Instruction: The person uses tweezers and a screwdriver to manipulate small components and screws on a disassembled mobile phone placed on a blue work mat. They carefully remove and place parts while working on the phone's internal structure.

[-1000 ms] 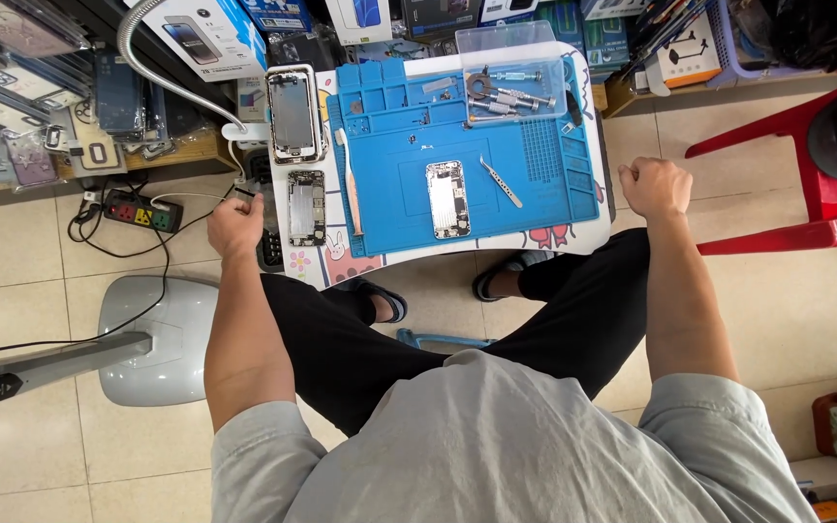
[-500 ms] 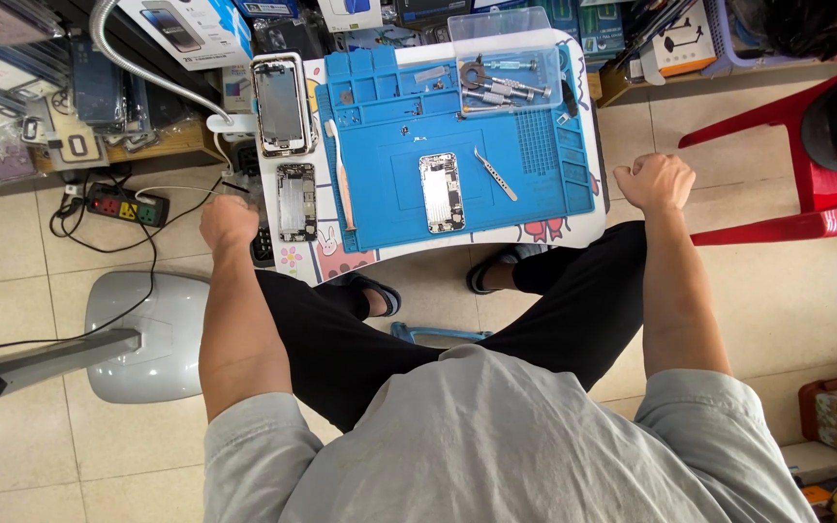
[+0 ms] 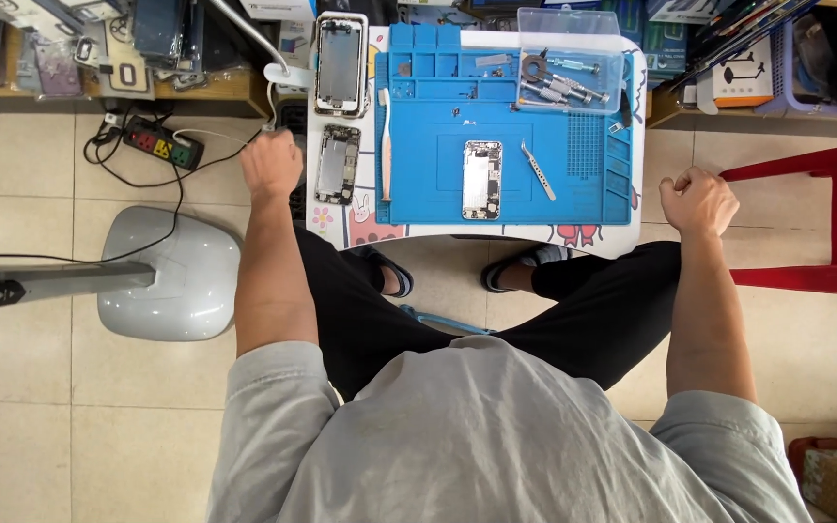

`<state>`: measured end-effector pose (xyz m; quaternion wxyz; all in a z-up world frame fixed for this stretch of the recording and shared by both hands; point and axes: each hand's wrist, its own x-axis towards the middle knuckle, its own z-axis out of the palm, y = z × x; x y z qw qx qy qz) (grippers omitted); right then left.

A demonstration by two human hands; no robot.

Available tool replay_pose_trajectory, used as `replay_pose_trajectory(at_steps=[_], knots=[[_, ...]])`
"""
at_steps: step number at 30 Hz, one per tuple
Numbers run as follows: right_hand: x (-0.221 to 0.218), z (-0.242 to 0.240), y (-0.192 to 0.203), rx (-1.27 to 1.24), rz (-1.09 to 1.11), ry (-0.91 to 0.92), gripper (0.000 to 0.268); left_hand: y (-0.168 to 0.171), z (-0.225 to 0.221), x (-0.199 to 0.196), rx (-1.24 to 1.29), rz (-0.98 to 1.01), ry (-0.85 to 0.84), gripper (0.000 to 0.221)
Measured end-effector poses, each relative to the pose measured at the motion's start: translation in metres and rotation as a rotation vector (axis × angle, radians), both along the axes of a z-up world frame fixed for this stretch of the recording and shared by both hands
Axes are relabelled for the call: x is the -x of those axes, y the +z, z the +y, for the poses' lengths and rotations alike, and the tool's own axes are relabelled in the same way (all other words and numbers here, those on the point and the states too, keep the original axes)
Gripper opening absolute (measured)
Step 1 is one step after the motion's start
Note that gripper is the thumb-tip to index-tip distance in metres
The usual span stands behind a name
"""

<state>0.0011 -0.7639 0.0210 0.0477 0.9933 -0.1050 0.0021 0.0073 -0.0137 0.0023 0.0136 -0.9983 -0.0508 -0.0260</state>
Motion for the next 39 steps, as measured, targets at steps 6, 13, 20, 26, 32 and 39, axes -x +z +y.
replay_pose_trajectory(at_steps=[6, 13, 20, 26, 32, 39], knots=[[0.002, 0.006, 0.002, -0.088, 0.287, -0.052, 0.041, -0.008, 0.004, 0.003, -0.093, -0.149, -0.108, 0.012], [0.007, 0.018, 0.026, -0.217, 0.586, -0.061, 0.057, 0.005, -0.002, 0.002, -0.193, 0.166, -0.031, 0.039], [0.023, 0.024, 0.051, -0.015, 0.583, -0.008, 0.061, -0.014, -0.001, -0.010, -0.175, 0.086, 0.092, 0.028], [0.029, 0.029, 0.055, -0.072, 0.445, 0.084, 0.046, 0.021, 0.020, 0.018, 0.140, -0.102, 0.241, 0.020], [0.022, 0.077, 0.073, -0.260, -0.009, 0.326, 0.026, 0.087, -0.025, 0.034, 0.547, -0.280, 0.138, 0.025], [0.007, 0.175, 0.098, -0.414, 0.065, 0.438, 0.026, 0.106, -0.078, 0.028, 0.562, -0.278, -0.242, 0.023]])
